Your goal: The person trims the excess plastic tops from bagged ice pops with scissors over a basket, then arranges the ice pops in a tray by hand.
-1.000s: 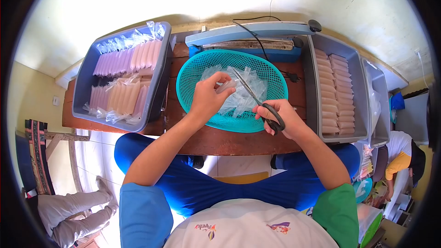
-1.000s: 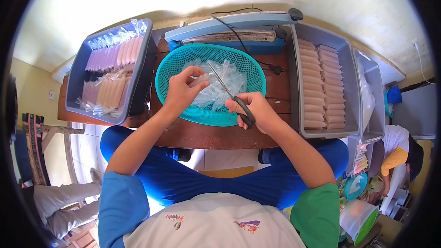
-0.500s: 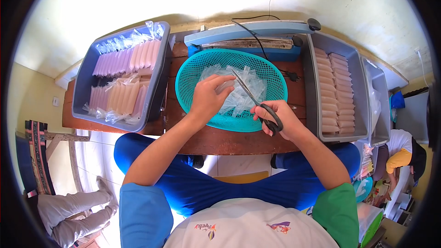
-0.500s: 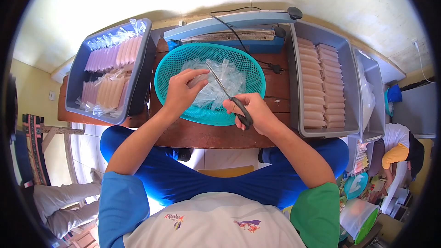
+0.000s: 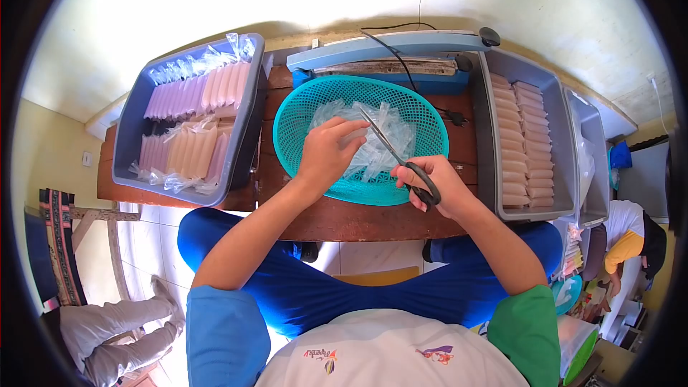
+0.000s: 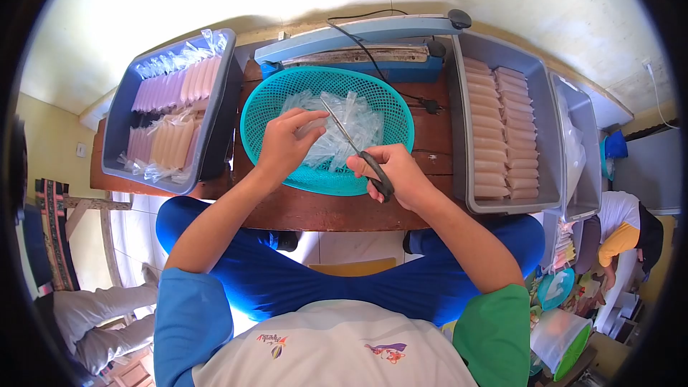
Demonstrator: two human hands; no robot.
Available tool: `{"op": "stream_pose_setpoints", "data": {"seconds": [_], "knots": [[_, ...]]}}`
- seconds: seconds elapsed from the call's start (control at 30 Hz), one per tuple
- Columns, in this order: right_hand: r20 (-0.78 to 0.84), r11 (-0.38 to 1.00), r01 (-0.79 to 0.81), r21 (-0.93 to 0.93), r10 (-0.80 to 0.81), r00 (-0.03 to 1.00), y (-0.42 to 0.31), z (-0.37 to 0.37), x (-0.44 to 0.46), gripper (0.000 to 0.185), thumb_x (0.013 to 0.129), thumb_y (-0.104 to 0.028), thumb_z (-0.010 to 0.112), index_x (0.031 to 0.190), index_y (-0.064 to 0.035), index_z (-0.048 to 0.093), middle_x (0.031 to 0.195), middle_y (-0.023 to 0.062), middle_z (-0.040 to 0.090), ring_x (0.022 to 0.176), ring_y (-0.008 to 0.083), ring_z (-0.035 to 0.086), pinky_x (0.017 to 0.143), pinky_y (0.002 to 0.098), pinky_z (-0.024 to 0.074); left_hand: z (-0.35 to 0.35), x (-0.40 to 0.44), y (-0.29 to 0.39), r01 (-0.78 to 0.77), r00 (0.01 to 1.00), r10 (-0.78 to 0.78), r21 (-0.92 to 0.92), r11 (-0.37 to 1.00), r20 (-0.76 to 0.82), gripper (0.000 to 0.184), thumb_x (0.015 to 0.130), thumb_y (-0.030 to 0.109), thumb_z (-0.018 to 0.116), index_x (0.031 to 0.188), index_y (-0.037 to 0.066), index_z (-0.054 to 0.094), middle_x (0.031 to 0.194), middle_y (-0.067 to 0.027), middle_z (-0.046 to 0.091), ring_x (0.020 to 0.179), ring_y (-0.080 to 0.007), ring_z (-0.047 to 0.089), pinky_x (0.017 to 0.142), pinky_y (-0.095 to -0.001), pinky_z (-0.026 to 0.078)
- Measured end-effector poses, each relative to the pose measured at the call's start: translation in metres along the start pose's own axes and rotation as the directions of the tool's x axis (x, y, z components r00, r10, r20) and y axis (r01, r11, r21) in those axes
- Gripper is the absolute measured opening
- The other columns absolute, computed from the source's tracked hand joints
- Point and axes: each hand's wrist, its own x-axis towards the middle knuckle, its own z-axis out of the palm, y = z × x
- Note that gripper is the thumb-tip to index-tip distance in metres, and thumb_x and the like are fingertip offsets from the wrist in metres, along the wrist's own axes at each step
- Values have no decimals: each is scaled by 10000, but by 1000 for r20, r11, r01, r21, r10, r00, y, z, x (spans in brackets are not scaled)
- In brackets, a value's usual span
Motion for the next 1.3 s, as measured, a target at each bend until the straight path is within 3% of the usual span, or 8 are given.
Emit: {"op": "stream_pose_setpoints", "data": {"seconds": [0.53,0.83,0.87,0.9,0.93,1.0,1.1,1.3], "knots": [[-61,998,52,-47,-55,997,0,0,-2,428,794,-396,773,795,15,652,591,-5,531,396,60,474,349,216,329,2,-1,-3,-29,999,28,67,997,17,259,782,90,719,1040,99,709,904,-93,671,786,-273,641,684,-351,489],[-30,998,-47,-35,46,998,-2,-6,4,469,780,-417,778,916,17,660,648,17,567,436,76,523,385,225,403,1,2,-7,0,1000,0,3,1000,-12,258,786,90,723,1043,84,700,922,-97,679,800,-229,657,693,-323,495],[-82,980,1,-198,-17,996,-7,-5,4,466,774,-378,781,956,32,653,713,61,596,507,124,573,440,260,447,2,3,-9,0,999,-1,-34,999,-38,269,794,91,723,1061,73,689,923,-97,683,801,-199,665,687,-304,500],[-124,932,39,-360,-89,988,-11,-6,5,469,767,-339,785,996,46,645,778,105,625,578,172,623,495,295,492,2,4,-10,-1,999,-1,-35,999,-39,269,794,91,723,1061,73,689,923,-97,683,801,-199,665,687,-304,500],[-125,931,40,-363,-91,988,-11,-7,8,469,767,-339,785,996,46,645,778,105,625,578,172,623,495,295,492,1,5,-10,129,991,-132,-149,980,-14,287,807,92,718,1086,49,665,926,-96,682,804,-171,664,681,-282,503],[-20,504,322,-801,-561,828,-6,-11,17,453,734,-225,769,1051,68,629,923,217,634,759,310,656,641,381,530,1,7,-10,250,967,-252,-258,933,26,308,821,93,713,1112,26,641,929,-95,681,807,-144,663,675,-259,506],[68,341,312,-887,-570,818,-8,-5,25,375,719,-145,731,1011,66,629,965,272,606,863,413,626,731,447,524,1,8,-10,288,956,-284,-388,875,70,335,848,95,695,1149,-7,591,939,-87,672,786,-126,657,656,-228,507],[98,219,241,-946,-512,853,8,14,43,241,775,-112,686,938,48,611,938,247,579,835,429,634,750,477,528,-2,6,-4,269,961,-260,-559,785,96,302,871,100,668,1146,6,588,1009,-93,676,900,-120,641,765,-240,496]]}}
